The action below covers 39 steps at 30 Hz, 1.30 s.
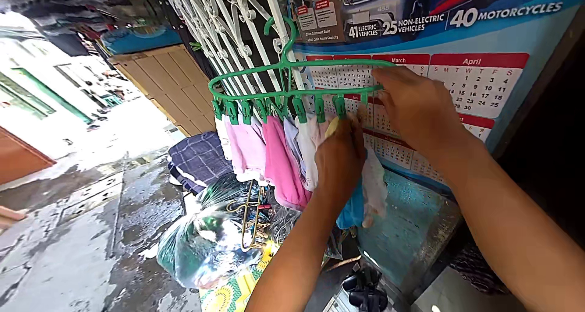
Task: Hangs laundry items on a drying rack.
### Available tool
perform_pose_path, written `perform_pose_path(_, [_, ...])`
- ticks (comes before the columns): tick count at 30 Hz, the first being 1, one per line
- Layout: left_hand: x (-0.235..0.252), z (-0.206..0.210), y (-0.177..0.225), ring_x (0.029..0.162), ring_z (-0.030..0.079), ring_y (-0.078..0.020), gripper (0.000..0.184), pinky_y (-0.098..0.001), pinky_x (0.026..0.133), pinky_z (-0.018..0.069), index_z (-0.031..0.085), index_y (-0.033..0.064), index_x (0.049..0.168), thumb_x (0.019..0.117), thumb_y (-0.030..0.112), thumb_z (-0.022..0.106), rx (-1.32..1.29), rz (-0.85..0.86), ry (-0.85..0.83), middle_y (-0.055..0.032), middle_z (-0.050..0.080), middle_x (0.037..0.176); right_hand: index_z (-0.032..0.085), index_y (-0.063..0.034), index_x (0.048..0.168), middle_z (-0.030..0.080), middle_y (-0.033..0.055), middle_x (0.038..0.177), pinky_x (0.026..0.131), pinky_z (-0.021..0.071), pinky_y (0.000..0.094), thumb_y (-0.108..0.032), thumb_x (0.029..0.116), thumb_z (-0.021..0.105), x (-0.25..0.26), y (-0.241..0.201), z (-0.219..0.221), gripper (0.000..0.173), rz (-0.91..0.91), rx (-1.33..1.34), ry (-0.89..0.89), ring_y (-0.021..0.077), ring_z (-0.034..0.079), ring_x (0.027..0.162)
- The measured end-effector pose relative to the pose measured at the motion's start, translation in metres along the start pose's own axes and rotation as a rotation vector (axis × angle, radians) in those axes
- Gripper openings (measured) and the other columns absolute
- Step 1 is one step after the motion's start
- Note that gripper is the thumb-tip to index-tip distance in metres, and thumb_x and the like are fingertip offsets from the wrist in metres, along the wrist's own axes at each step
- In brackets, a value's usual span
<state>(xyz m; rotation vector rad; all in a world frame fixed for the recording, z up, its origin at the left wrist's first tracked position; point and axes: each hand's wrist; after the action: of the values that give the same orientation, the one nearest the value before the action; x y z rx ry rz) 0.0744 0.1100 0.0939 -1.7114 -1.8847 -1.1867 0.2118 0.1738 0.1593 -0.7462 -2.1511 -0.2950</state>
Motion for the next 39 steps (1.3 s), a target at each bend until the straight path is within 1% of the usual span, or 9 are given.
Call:
perform_pose_path(4, [0.013, -0.004, 0.013, 0.07, 0.067, -0.0379, 0.036, -0.0546, 0.059, 0.0516, 0.064, -0.0036, 0.105, 0.1097, 0.026, 0.045, 0.082, -0.097, -0.029, -0.0195, 0.066, 0.078, 0.068, -0.0042, 0.128, 0.064, 0.0221, 0.124, 0.078, 0.0544, 0.0544, -0.006, 0.1052, 0.05, 0.022, -0.005, 0.002, 0.029, 0.085, -0.102, -0.241, 0.042, 0.068, 0.101])
perform_pose_path(8, [0.018, -0.001, 0.014, 0.076, 0.068, -0.0416, 0.036, -0.0586, 0.064, 0.0519, 0.066, -0.0042, 0.106, 0.1089, 0.026, 0.046, 0.115, -0.14, -0.028, -0.0217, 0.067, 0.08, 0.071, -0.0111, 0.128, 0.066, 0.0185, 0.122, 0.08, 0.0529, 0.0527, -0.011, 0.1063, 0.05, 0.022, -0.003, 0.001, 0.031, 0.108, -0.042, -0.22, 0.0382, 0.068, 0.102])
perform_pose_path(14, [0.02, 0.007, 0.006, 0.07, 0.067, -0.0391, 0.029, -0.0578, 0.061, 0.0515, 0.066, -0.0031, 0.113, 0.107, 0.02, 0.05, 0.072, -0.011, 0.022, -0.02, 0.067, 0.078, 0.07, -0.0064, 0.124, 0.07, 0.0183, 0.115, 0.089, 0.0514, 0.0545, -0.007, 0.1044, 0.051, 0.028, 0.004, -0.011, 0.027, 0.083, 0.101, -0.314, 0.0372, 0.066, 0.11])
perform_pose_path(16, [0.024, 0.005, -0.003, 0.072, 0.068, -0.0386, 0.031, -0.0596, 0.065, 0.0516, 0.067, -0.0028, 0.117, 0.106, 0.02, 0.05, 0.077, 0.017, -0.003, -0.0195, 0.068, 0.08, 0.072, -0.0079, 0.122, 0.071, 0.0163, 0.114, 0.091, 0.0516, 0.0525, -0.008, 0.1045, 0.052, 0.03, 0.006, -0.014, 0.026, 0.062, 0.121, -0.328, 0.0342, 0.066, 0.11])
perform_pose_path(20, [0.029, -0.012, -0.012, 0.075, 0.068, -0.0446, 0.032, -0.0642, 0.064, 0.0507, 0.064, -0.0031, 0.118, 0.1073, 0.021, 0.047, 0.219, 0.137, -0.091, -0.0233, 0.069, 0.084, 0.073, -0.0097, 0.119, 0.07, 0.016, 0.115, 0.09, 0.0505, 0.0547, -0.009, 0.104, 0.051, 0.03, 0.002, -0.018, 0.027, 0.034, 0.097, -0.342, 0.0353, 0.065, 0.113])
perform_pose_path(23, [0.029, -0.021, -0.011, 0.072, 0.068, -0.05, 0.029, -0.0652, 0.059, 0.0493, 0.063, -0.0055, 0.115, 0.1064, 0.017, 0.048, 0.407, 0.25, -0.102, -0.0269, 0.067, 0.081, 0.071, -0.0063, 0.112, 0.07, 0.0182, 0.109, 0.082, 0.0499, 0.0537, -0.005, 0.1013, 0.052, 0.027, -0.002, -0.016, 0.023, 0.002, 0.037, -0.351, 0.0378, 0.066, 0.107])
perform_pose_path(31, [0.043, -0.042, 0.0, 0.063, 0.064, -0.051, 0.028, -0.0592, 0.051, 0.0453, 0.058, -0.0075, 0.09, 0.1029, 0.015, 0.048, 0.677, 0.488, -0.252, -0.0262, 0.058, 0.065, 0.069, -0.0035, 0.109, 0.069, 0.0186, 0.102, 0.075, 0.0493, 0.0508, -0.002, 0.0994, 0.053, 0.023, -0.002, -0.005, 0.019, -0.067, 0.013, -0.336, 0.0377, 0.067, 0.1])
perform_pose_path(35, [0.034, -0.032, -0.002, 0.063, 0.065, -0.0503, 0.03, -0.0591, 0.051, 0.0456, 0.059, -0.0076, 0.09, 0.1017, 0.017, 0.048, 0.671, 0.449, -0.233, -0.0254, 0.059, 0.065, 0.069, -0.0021, 0.111, 0.069, 0.0194, 0.101, 0.074, 0.0497, 0.051, -0.002, 0.0995, 0.053, 0.018, -0.002, 0.006, 0.019, -0.068, 0.052, -0.314, 0.0387, 0.067, 0.099])
perform_pose_path(39, [0.018, -0.007, 0.0, 0.068, 0.067, -0.0481, 0.031, -0.0611, 0.055, 0.0474, 0.062, -0.0064, 0.092, 0.1011, 0.019, 0.049, 0.575, 0.255, -0.132, -0.0244, 0.063, 0.07, 0.068, -0.0012, 0.111, 0.069, 0.02, 0.101, 0.073, 0.0502, 0.0515, -0.002, 0.0996, 0.053, 0.018, -0.002, 0.012, 0.019, -0.067, 0.05, -0.313, 0.0393, 0.067, 0.099])
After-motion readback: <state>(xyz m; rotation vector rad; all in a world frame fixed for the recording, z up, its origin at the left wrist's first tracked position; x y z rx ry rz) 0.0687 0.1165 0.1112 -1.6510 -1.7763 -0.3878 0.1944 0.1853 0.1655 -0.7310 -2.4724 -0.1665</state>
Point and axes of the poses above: each hand's wrist, its own x-axis towards the middle knuckle, its own z-axis out of the palm, y = z × x
